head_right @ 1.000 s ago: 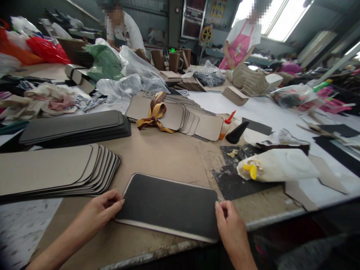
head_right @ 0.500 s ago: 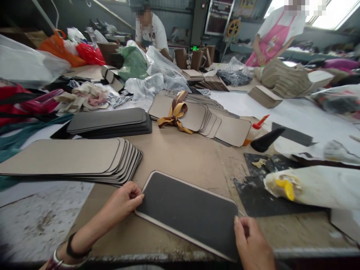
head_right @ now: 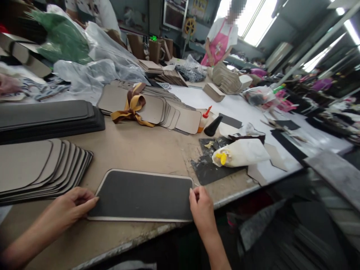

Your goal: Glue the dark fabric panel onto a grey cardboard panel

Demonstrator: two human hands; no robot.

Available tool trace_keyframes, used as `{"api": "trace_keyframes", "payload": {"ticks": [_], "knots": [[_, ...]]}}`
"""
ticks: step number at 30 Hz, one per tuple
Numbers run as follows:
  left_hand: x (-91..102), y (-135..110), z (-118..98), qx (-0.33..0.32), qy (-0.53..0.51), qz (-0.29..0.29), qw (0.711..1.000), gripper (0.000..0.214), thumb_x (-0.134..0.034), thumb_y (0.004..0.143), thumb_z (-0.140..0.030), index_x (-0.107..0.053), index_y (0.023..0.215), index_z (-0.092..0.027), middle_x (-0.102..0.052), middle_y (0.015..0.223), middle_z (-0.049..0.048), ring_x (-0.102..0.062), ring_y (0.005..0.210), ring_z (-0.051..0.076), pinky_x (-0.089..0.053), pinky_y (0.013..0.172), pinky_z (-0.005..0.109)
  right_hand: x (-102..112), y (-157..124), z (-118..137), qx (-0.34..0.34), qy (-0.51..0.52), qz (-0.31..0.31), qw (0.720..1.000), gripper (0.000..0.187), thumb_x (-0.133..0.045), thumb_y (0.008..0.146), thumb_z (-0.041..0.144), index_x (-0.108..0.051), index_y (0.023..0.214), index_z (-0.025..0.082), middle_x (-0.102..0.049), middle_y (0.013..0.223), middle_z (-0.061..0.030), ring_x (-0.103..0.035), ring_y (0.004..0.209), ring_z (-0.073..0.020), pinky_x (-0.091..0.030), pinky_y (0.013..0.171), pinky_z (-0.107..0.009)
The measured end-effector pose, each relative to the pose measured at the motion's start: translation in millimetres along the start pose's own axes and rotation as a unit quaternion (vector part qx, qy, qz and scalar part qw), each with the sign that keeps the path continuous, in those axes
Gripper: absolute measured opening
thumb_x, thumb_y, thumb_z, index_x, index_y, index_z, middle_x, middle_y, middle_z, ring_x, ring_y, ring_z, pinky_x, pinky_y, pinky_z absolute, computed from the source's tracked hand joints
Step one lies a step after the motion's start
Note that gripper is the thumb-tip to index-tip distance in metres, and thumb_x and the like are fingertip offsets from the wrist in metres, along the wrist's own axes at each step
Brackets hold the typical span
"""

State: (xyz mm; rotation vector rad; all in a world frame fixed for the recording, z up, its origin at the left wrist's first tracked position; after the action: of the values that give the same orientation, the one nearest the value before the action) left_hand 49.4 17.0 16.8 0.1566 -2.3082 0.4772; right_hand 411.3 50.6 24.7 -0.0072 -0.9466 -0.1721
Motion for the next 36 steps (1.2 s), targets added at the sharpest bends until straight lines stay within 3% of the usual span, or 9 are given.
{"api": "trace_keyframes", "payload": {"ticks": [8, 15, 22, 29, 36], "knots": [[-3.2, -1, 5, 0.006, -0.003, 0.005, 1.000, 0.033, -0.046, 0.060, -0.053, -0.055, 0.056, -0.021, -0.058, 0.053, 0.0018, -0.056, 0.055, 0.020, -0.041, 0.056, 0.031, -4, -2, -1, -0.001, -0.011, -0.007, 1.000, 0.028, -0.039, 0.083, 0.046, -0.044, 0.068, 0.023, -0.056, 0.064, -0.0031, -0.054, 0.062, -0.0199, -0.039, 0.062, -0.031], [0.5, -2, -3, -0.007, 0.015, -0.016, 1.000, 0.030, -0.047, 0.058, -0.051, -0.053, 0.052, -0.022, -0.055, 0.051, 0.0005, -0.053, 0.052, 0.018, -0.040, 0.054, 0.029, -3, -2, 1, 0.023, -0.015, -0.014, 1.000, 0.033, -0.036, 0.083, 0.051, -0.042, 0.066, 0.023, -0.054, 0.064, -0.0031, -0.052, 0.061, -0.0195, -0.039, 0.061, -0.032], [-3.3, 1, 4, 0.009, -0.020, -0.010, 1.000, 0.028, -0.049, 0.056, -0.048, -0.051, 0.054, -0.020, -0.054, 0.053, -0.0003, -0.054, 0.053, 0.017, -0.040, 0.052, 0.027, -5, -1, 0, 0.029, -0.017, -0.020, 0.999, 0.036, -0.036, 0.080, 0.055, -0.043, 0.064, 0.024, -0.055, 0.061, -0.0040, -0.053, 0.059, -0.0197, -0.040, 0.059, -0.032], [-3.9, -4, -2, -0.004, -0.067, -0.023, 0.997, 0.015, -0.046, 0.060, -0.034, -0.046, 0.054, -0.020, -0.047, 0.059, -0.0027, -0.051, 0.050, 0.013, -0.040, 0.049, 0.024, -6, 4, -8, 0.042, -0.051, -0.028, 0.997, 0.039, -0.035, 0.077, 0.060, -0.045, 0.063, 0.024, -0.055, 0.059, -0.0045, -0.053, 0.054, -0.0209, -0.040, 0.055, -0.033], [-2.6, -6, -4, 0.002, -0.045, -0.059, 0.997, 0.009, -0.046, 0.061, -0.019, -0.044, 0.053, -0.019, -0.047, 0.062, -0.0025, -0.050, 0.053, 0.011, -0.039, 0.050, 0.022, -10, 7, -17, 0.032, -0.070, -0.017, 0.997, 0.039, -0.035, 0.072, 0.061, -0.047, 0.061, 0.026, -0.056, 0.055, -0.0047, -0.055, 0.051, -0.0234, -0.040, 0.051, -0.034]]}}
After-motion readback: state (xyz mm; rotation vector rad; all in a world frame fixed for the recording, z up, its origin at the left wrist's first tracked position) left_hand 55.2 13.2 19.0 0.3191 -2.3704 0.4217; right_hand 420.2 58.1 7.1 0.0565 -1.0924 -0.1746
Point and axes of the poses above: each hand's wrist, its own y-axis towards the middle knuckle, its own x-axis out of the back of the hand, z = x × y, the point moved 5 cm from there along y, towards the middle knuckle
